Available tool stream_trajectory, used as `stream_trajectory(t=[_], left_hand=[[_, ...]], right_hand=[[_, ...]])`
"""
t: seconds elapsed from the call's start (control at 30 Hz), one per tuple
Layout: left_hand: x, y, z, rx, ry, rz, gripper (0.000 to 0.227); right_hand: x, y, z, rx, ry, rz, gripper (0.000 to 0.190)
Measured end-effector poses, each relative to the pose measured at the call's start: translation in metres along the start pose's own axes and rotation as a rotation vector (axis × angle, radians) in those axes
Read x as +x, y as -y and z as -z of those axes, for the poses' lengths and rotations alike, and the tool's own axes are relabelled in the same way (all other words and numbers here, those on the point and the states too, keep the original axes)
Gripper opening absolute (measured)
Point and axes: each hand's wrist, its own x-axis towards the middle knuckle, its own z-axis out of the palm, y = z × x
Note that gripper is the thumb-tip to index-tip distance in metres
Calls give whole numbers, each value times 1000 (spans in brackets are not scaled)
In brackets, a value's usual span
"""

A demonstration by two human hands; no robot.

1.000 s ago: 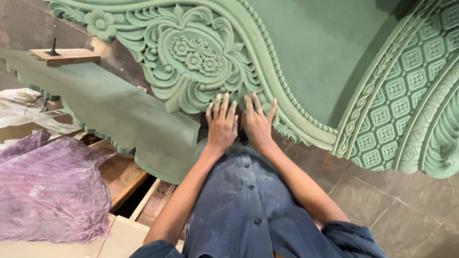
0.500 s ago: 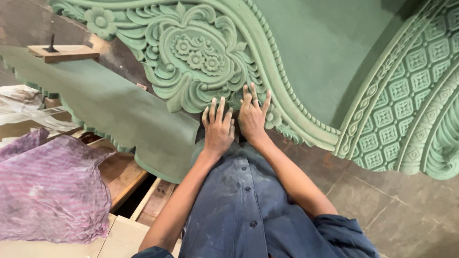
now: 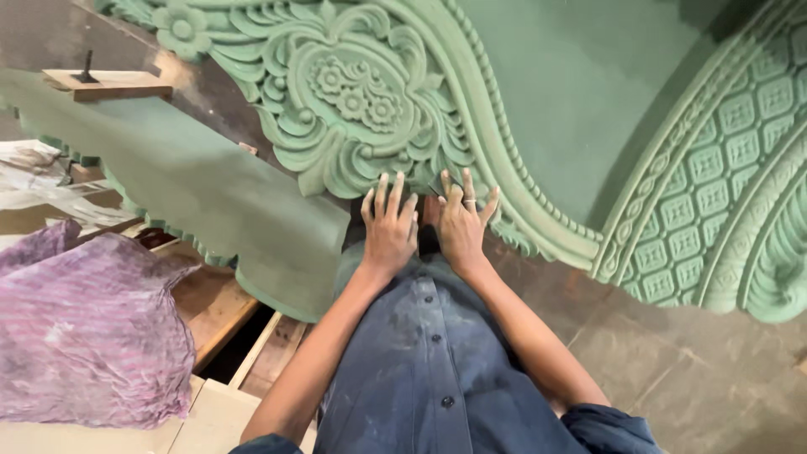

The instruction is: The person smooths the surface of a large, light-green decorative panel using a sanding block. They work along the raised floral and geometric patterns, moving the block back and forth to even out the surface. The panel is supported by wooden blocks on a tiled floor.

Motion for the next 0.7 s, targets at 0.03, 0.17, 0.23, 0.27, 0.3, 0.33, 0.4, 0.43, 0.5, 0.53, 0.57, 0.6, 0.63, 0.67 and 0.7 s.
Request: stream_trajectory(t=[0.03,0.17,0.23,0.27,0.3,0.33,0.4,0.43,0.5,0.53,0.57,0.6,0.63,0.67,0.7], left_hand=[[2,2,1,2,4,16,33],[-4,4,2,22,40,16,33],[-8,2,3,15,46,33,34],[-7,1,3,12,46,39,35],[-6,-1,4,-9,31,37,35],[5,4,6,-19,0,22,34],[14,3,5,-42,-10,4,34],[12,-2,1,-56,10,1,34],[5,-9,-2,-66,34,0,34],[9,-10,-4,-63,27,-8,35],[13,-11,-5,-59,20,-15,36],[15,-10,-4,-61,5,-1,36],[18,-9,-2,-62,-11,12,35],[17,-9,-2,-68,-14,19,35],[17,-9,-1,-52,-19,25,35]], right_hand=[[6,-1,-1,10,-19,23,46],[-3,-4,-3,-68,100,-41,45],[-11,-5,0,20,150,-59,46],[-13,-5,2,64,171,-68,47],[-15,-5,5,58,148,-40,46],[-5,-4,3,55,103,-8,46],[-3,-6,6,30,86,7,48],[-11,-8,10,7,113,-10,50],[-25,-7,17,4,169,-34,52],[-22,-9,17,19,184,-41,52],[-20,-10,18,34,199,-47,53],[-15,-8,16,68,148,-2,51],[-11,-7,15,103,97,42,50],[-12,-5,14,136,50,72,49],[-12,-4,12,121,57,52,49]])
